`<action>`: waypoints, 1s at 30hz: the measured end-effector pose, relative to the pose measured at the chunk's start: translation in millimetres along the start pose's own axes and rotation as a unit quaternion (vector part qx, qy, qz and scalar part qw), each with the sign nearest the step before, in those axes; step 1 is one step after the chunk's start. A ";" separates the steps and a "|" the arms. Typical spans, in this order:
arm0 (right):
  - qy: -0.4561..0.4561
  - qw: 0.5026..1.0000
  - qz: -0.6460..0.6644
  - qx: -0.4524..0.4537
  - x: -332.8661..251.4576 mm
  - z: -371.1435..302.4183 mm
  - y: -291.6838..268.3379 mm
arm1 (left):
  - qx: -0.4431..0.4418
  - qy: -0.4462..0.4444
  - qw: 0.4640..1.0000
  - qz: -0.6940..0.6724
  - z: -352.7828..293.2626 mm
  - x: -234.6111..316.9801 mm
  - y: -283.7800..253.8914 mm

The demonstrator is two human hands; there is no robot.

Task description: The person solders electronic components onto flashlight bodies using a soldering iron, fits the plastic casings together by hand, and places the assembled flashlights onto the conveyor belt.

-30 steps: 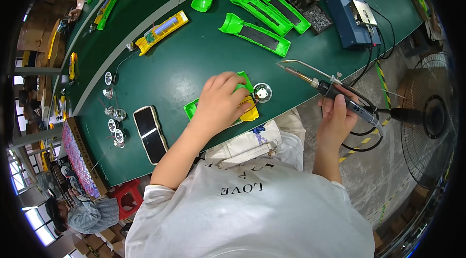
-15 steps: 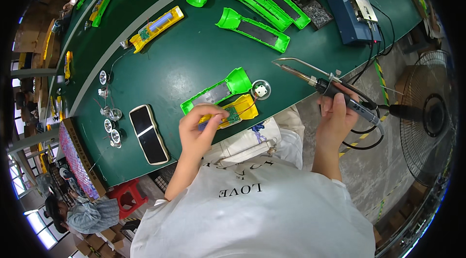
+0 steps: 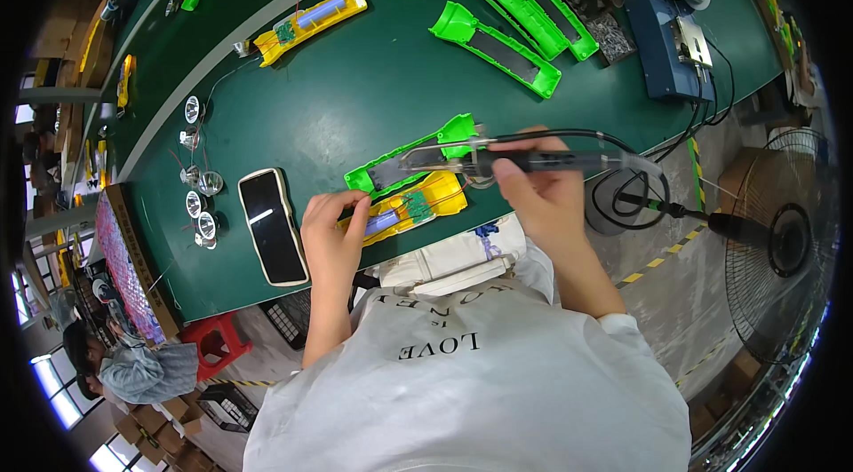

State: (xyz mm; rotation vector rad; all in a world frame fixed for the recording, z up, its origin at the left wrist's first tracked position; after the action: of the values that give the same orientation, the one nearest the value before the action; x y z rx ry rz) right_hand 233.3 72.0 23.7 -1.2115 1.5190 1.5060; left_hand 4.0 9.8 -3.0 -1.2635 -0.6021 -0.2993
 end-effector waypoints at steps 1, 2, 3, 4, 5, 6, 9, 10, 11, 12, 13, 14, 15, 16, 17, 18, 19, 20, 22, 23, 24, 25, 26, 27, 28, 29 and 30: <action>0.001 1.000 -0.001 0.000 2.3 2.5 2.5 | -0.017 0.011 1.000 0.023 0.9 -0.2 -0.8; 0.002 1.000 -0.018 -0.018 4.6 6.3 10.1 | -0.018 0.010 1.000 0.022 1.9 0.5 -1.5; 0.003 0.999 -0.035 -0.037 7.2 10.0 16.6 | -0.014 0.019 0.999 0.046 2.1 1.6 -2.9; -0.010 0.997 -0.066 -0.036 13.6 12.9 17.9 | -0.010 0.027 0.997 0.070 2.4 2.7 -3.9; -0.008 0.997 -0.066 -0.037 16.7 14.4 19.5 | -0.011 0.026 0.997 0.070 2.8 3.8 -4.1; -0.010 0.994 -0.102 -0.042 19.2 15.9 21.9 | -0.013 0.021 0.996 0.088 2.9 4.9 -4.5; 0.011 0.989 -0.144 -0.042 22.6 17.6 27.9 | -0.025 0.012 0.993 0.113 5.9 6.4 -4.2; 0.006 0.988 -0.149 -0.048 24.7 17.8 28.8 | -0.034 0.010 0.992 0.119 7.2 6.3 -3.6; 0.001 0.987 -0.153 -0.054 26.6 17.7 29.4 | -0.035 0.008 0.992 0.119 8.5 6.3 -3.5; 0.003 0.987 -0.154 -0.055 27.8 17.6 29.9 | -0.047 0.009 0.990 0.129 10.2 6.5 -3.7; 0.008 0.986 -0.159 -0.057 29.0 17.5 30.4 | -0.059 0.009 0.988 0.139 11.2 6.4 -3.3; 0.014 0.985 -0.164 -0.059 29.9 17.1 30.9 | -0.060 0.008 0.988 0.139 11.7 6.0 -2.6; 0.015 0.984 -0.164 -0.059 30.0 16.7 32.0 | -0.054 0.010 0.987 0.148 11.9 5.8 -1.8; 0.026 0.984 -0.169 -0.057 29.8 16.2 33.3 | -0.049 0.013 0.986 0.157 12.0 5.7 -1.0; 0.036 0.983 -0.174 -0.054 30.0 15.7 33.9 | -0.050 0.012 0.986 0.157 12.1 5.7 -0.4; 0.037 0.983 -0.174 -0.054 31.2 15.4 33.3 | -0.047 0.011 0.986 0.161 12.2 6.0 0.0; 0.035 0.981 -0.182 -0.056 33.5 15.5 32.4 | -0.044 0.009 0.985 0.165 12.3 6.2 0.3; 0.034 0.979 -0.191 -0.059 35.2 15.6 31.8 | -0.045 0.008 0.985 0.164 12.6 6.1 0.6; 0.031 0.978 -0.196 -0.059 37.0 15.3 31.6 | -0.042 0.010 0.985 0.165 12.9 5.9 1.1; 0.028 0.977 -0.202 -0.060 37.8 15.2 31.5 | -0.043 0.009 0.985 0.165 13.0 6.0 1.0; 0.029 0.977 -0.202 -0.060 38.7 15.3 31.2 | -0.043 0.008 0.986 0.163 13.1 6.1 0.7; 0.028 0.977 -0.202 -0.063 39.5 15.3 30.6 | -0.043 0.007 0.986 0.161 13.1 6.0 0.7; 0.028 0.977 -0.203 -0.065 40.5 15.4 30.3 | -0.044 0.006 0.986 0.162 12.7 5.8 1.2; 0.029 0.977 -0.203 -0.066 42.6 15.7 29.8 | -0.040 0.006 0.986 0.160 12.6 5.7 2.0; 0.020 0.979 -0.195 -0.064 45.0 16.1 29.3 | -0.036 0.006 0.987 0.159 12.6 5.4 2.4; 0.011 0.980 -0.187 -0.062 46.3 16.5 29.1 | -0.037 0.005 0.987 0.159 12.4 5.1 2.5; 0.012 0.980 -0.187 -0.063 46.3 16.9 29.3 | -0.037 0.004 0.987 0.158 12.1 4.9 2.7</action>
State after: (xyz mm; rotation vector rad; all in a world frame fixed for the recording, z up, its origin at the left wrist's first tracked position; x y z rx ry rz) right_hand 187.7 78.6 -10.5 -1.4978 1.1437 1.3508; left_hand 6.3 22.7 -0.2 -1.4056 -0.3792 -0.0623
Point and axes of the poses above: each hand's wrist, its own z-axis towards the middle knuckle, its own y-axis out of the palm, x = y × z, the point moved 1 cm from there along z, towards the middle knuckle, and after that the axes turned 10 degrees about z, right-handed, at the moved point
